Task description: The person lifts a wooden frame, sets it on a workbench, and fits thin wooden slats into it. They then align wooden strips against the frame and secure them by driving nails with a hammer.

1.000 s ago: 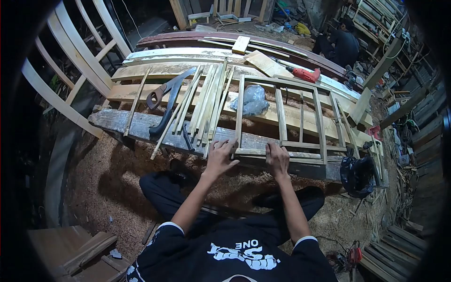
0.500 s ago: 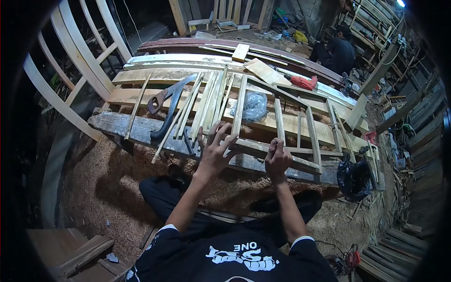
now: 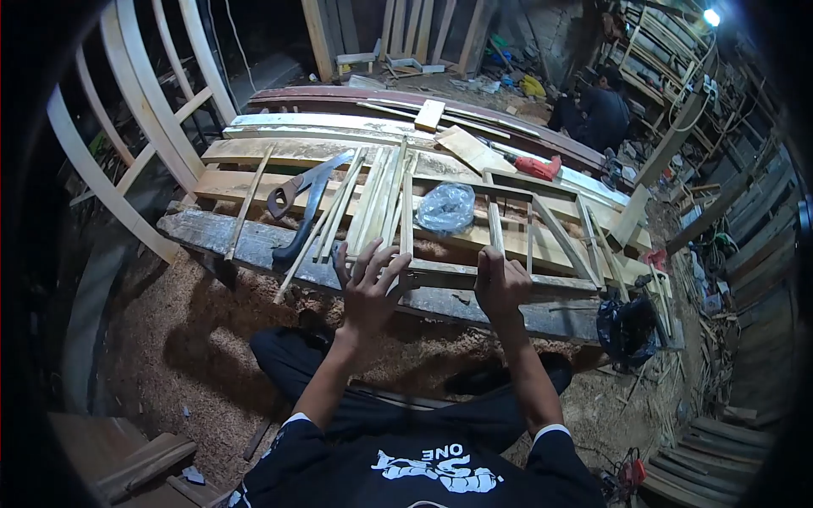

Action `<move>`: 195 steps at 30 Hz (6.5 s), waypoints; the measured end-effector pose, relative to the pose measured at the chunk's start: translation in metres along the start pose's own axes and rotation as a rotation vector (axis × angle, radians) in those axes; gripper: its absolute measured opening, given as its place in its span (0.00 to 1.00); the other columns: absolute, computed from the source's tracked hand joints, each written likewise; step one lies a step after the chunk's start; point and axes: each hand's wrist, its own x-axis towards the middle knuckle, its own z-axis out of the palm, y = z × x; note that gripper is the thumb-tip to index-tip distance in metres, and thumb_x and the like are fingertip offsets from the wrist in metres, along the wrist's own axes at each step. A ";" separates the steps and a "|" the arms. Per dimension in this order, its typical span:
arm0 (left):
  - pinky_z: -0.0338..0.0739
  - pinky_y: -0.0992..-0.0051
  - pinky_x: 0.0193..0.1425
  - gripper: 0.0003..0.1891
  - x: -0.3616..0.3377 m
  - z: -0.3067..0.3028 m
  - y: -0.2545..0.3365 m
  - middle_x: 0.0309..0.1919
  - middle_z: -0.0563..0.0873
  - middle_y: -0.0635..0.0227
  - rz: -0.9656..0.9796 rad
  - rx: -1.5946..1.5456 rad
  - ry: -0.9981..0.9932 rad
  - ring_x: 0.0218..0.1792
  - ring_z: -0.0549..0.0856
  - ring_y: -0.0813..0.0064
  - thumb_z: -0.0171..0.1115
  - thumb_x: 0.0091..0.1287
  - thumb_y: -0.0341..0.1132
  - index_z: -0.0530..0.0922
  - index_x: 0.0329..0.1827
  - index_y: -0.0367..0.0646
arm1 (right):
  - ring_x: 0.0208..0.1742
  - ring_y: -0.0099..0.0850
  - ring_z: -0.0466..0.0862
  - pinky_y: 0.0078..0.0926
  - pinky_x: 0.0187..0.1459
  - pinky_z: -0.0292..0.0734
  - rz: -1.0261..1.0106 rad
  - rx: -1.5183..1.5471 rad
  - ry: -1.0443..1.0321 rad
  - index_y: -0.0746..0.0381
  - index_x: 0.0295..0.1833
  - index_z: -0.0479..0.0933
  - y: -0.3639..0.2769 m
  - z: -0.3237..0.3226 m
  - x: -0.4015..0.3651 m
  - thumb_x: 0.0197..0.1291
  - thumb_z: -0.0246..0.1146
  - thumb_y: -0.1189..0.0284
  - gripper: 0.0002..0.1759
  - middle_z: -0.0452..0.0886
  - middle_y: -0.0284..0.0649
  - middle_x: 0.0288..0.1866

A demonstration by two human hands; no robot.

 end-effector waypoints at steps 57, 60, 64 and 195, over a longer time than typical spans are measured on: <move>0.81 0.69 0.57 0.17 0.154 -0.084 -0.045 0.58 0.85 0.55 -0.204 -0.582 0.303 0.58 0.84 0.63 0.58 0.70 0.22 0.81 0.61 0.38 | 0.34 0.58 0.82 0.49 0.33 0.71 0.383 0.232 -0.177 0.59 0.46 0.72 -0.018 -0.120 0.181 0.75 0.55 0.68 0.07 0.79 0.53 0.28; 0.80 0.70 0.57 0.16 0.152 -0.083 -0.052 0.57 0.85 0.55 -0.236 -0.609 0.268 0.58 0.84 0.65 0.58 0.72 0.24 0.80 0.62 0.37 | 0.31 0.57 0.82 0.50 0.37 0.72 0.364 0.247 -0.206 0.59 0.46 0.72 -0.018 -0.111 0.190 0.75 0.55 0.67 0.07 0.78 0.54 0.25; 0.81 0.70 0.55 0.16 0.147 -0.071 -0.062 0.55 0.85 0.58 -0.294 -0.607 0.286 0.56 0.85 0.68 0.57 0.76 0.32 0.78 0.64 0.40 | 0.32 0.53 0.84 0.50 0.36 0.74 0.381 0.163 -0.302 0.59 0.47 0.73 -0.023 -0.101 0.204 0.75 0.55 0.66 0.08 0.81 0.52 0.27; 0.71 0.54 0.70 0.16 -0.040 0.106 0.584 0.66 0.71 0.32 0.737 -2.066 -0.430 0.70 0.73 0.43 0.61 0.67 0.17 0.66 0.52 0.40 | 0.36 0.50 0.85 0.46 0.34 0.75 1.207 -0.890 0.666 0.58 0.50 0.77 0.110 -0.495 -0.305 0.78 0.49 0.59 0.17 0.85 0.49 0.34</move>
